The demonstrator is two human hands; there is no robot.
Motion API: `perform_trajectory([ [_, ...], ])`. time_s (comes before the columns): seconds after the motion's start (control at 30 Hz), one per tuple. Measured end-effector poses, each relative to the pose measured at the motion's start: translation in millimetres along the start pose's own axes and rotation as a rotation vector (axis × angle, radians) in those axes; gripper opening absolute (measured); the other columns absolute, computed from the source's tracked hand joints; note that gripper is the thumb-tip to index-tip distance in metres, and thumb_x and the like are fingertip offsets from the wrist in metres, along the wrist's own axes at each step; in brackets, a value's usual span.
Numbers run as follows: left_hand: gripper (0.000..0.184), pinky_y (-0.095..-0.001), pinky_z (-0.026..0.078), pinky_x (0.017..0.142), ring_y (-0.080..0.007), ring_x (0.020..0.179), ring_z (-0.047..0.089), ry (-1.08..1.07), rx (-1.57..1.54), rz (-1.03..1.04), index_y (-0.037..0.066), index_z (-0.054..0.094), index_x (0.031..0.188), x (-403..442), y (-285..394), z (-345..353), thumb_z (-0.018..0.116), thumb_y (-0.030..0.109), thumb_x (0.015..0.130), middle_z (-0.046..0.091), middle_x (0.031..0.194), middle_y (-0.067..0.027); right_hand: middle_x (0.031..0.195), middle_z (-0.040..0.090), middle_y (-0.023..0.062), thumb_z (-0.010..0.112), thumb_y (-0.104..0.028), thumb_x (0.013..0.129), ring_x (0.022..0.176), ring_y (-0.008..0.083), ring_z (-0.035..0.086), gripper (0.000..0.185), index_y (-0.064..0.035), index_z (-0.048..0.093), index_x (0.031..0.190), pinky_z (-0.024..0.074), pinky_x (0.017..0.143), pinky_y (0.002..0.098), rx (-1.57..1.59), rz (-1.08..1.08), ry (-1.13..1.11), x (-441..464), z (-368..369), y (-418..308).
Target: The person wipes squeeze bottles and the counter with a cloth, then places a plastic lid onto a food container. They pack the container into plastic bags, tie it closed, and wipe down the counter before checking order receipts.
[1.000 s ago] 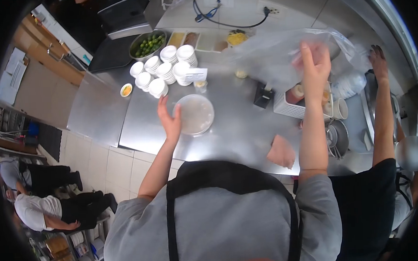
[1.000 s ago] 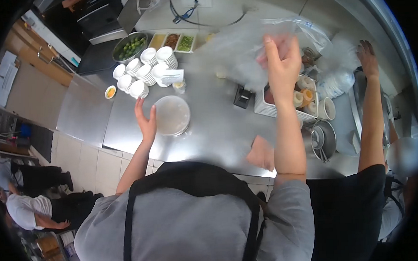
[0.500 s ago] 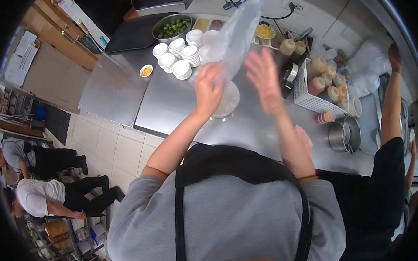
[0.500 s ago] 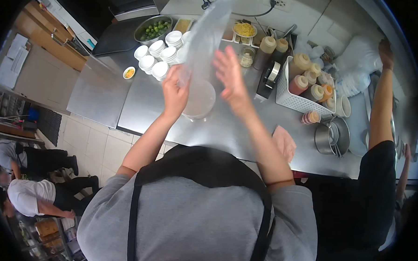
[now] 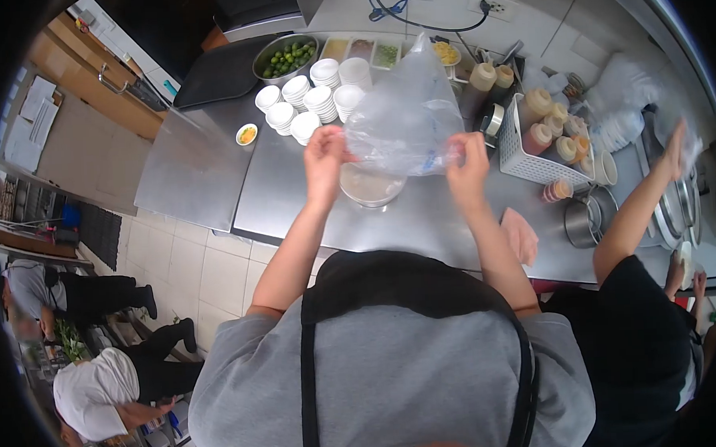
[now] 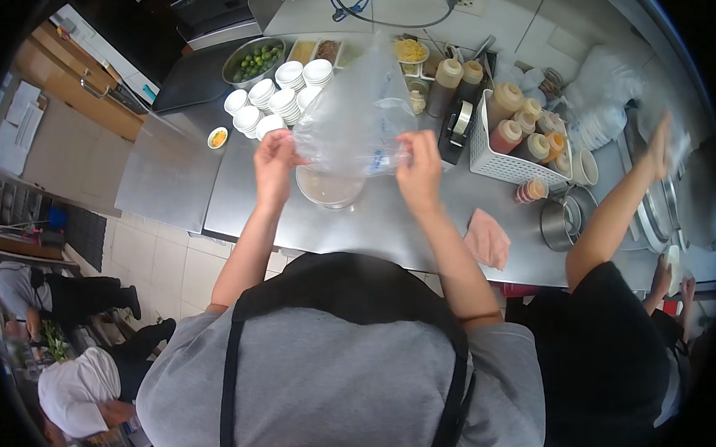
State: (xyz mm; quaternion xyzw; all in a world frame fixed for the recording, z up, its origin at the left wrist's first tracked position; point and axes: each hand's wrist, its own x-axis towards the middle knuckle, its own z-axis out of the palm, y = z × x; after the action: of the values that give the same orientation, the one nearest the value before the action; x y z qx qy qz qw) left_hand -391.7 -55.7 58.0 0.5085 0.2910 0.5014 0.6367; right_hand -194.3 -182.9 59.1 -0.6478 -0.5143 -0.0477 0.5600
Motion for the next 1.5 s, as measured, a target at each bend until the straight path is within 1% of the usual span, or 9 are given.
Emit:
perform_trajectory([
  [0.4,0.008,-0.0217,0.042,0.051,-0.0105,0.054,0.049,0.162,-0.488,-0.342,0.004,0.049,0.088,0,14,0,0.043,0.009,0.089,0.052,0.067,-0.0024,0.099,0.055,0.0072,0.046,0.012,0.073,0.079,0.0138,0.054,0.045,-0.0079,0.046,0.113,0.0456,0.064,0.0261,0.435,0.347,0.053,12,-7,11],
  [0.47,0.011,-0.0270,0.047,0.058,-0.0149,0.067,0.056,-0.323,-0.874,-0.551,0.001,0.050,0.088,11,-7,-24,0.043,0.009,0.089,0.054,0.075,-0.0047,0.085,0.056,0.0072,0.044,0.007,0.076,0.071,0.0136,0.054,0.041,-0.0050,0.044,0.115,0.0448,0.060,0.0247,0.978,0.676,0.093,15,-11,1],
  [0.7,0.012,-0.0263,0.045,0.053,-0.0135,0.059,0.052,-0.141,-0.802,-0.730,0.001,0.052,0.085,11,-7,-28,0.046,0.011,0.086,0.053,0.069,-0.0043,0.056,0.044,0.0006,0.042,-0.004,0.080,0.041,0.0080,0.037,0.033,0.0019,0.044,0.113,0.0305,0.035,0.0192,1.861,1.123,-0.244,21,-28,29],
  [0.8,0.012,-0.0256,0.044,0.059,-0.0130,0.069,0.054,-0.443,-0.800,-0.612,0.002,0.052,0.088,10,-22,-28,0.049,0.013,0.084,0.055,0.079,-0.0051,0.053,0.039,-0.0018,0.042,-0.005,0.081,0.037,0.0061,0.031,0.032,0.0009,0.045,0.112,0.0233,0.031,0.0194,1.814,1.075,-0.231,26,-34,17],
  [0.87,0.013,-0.0253,0.042,0.067,-0.0149,0.082,0.054,0.067,0.293,0.191,0.003,0.053,0.088,-13,2,19,0.055,0.013,0.079,0.056,0.090,-0.0076,0.053,0.038,-0.0027,0.043,-0.005,0.081,0.038,0.0058,0.031,0.030,0.0004,0.046,0.110,0.0238,0.032,0.0193,1.529,0.983,-0.206,32,-37,11],
  [0.97,0.021,-0.0310,0.041,0.073,-0.0218,0.089,0.051,-0.156,1.127,0.879,0.004,0.052,0.092,-38,31,63,0.056,0.002,0.071,0.054,0.089,-0.0098,0.053,0.036,-0.0040,0.043,-0.006,0.082,0.037,0.0046,0.029,0.029,-0.0006,0.046,0.110,0.0222,0.032,0.0196,1.318,1.001,-0.276,36,-31,-6],
  [1.1,0.031,-0.0374,0.044,0.071,-0.0300,0.083,0.053,-0.286,1.077,0.874,0.004,0.051,0.094,-8,-23,68,0.054,-0.004,0.064,0.055,0.087,-0.0127,0.062,0.045,-0.0011,0.046,-0.007,0.082,0.047,0.0078,0.042,0.025,-0.0022,0.049,0.107,0.0336,0.038,0.0220,1.249,0.884,-0.561,40,-29,-11],
  [1.23,0.034,-0.0415,0.045,0.064,-0.0329,0.067,0.053,-0.277,1.055,0.575,0.004,0.050,0.095,15,-24,68,0.050,-0.006,0.062,0.055,0.077,-0.0131,0.091,0.054,0.0083,0.057,-0.007,0.077,0.088,0.0221,0.055,0.020,-0.0033,0.055,0.097,0.0472,0.070,0.0324,0.035,-0.374,-0.112,32,-34,-65],
  [1.5,0.030,-0.0237,0.040,0.057,-0.0140,0.059,0.049,-0.630,-0.326,-0.371,0.004,0.050,0.098,3,53,46,0.044,-0.007,0.071,0.051,0.067,-0.0023,0.093,0.063,0.0120,0.047,-0.017,0.077,0.088,0.0252,0.060,0.023,-0.0081,0.063,0.091,0.0481,0.070,0.0384,-0.606,-0.080,-0.734,42,6,59],
])
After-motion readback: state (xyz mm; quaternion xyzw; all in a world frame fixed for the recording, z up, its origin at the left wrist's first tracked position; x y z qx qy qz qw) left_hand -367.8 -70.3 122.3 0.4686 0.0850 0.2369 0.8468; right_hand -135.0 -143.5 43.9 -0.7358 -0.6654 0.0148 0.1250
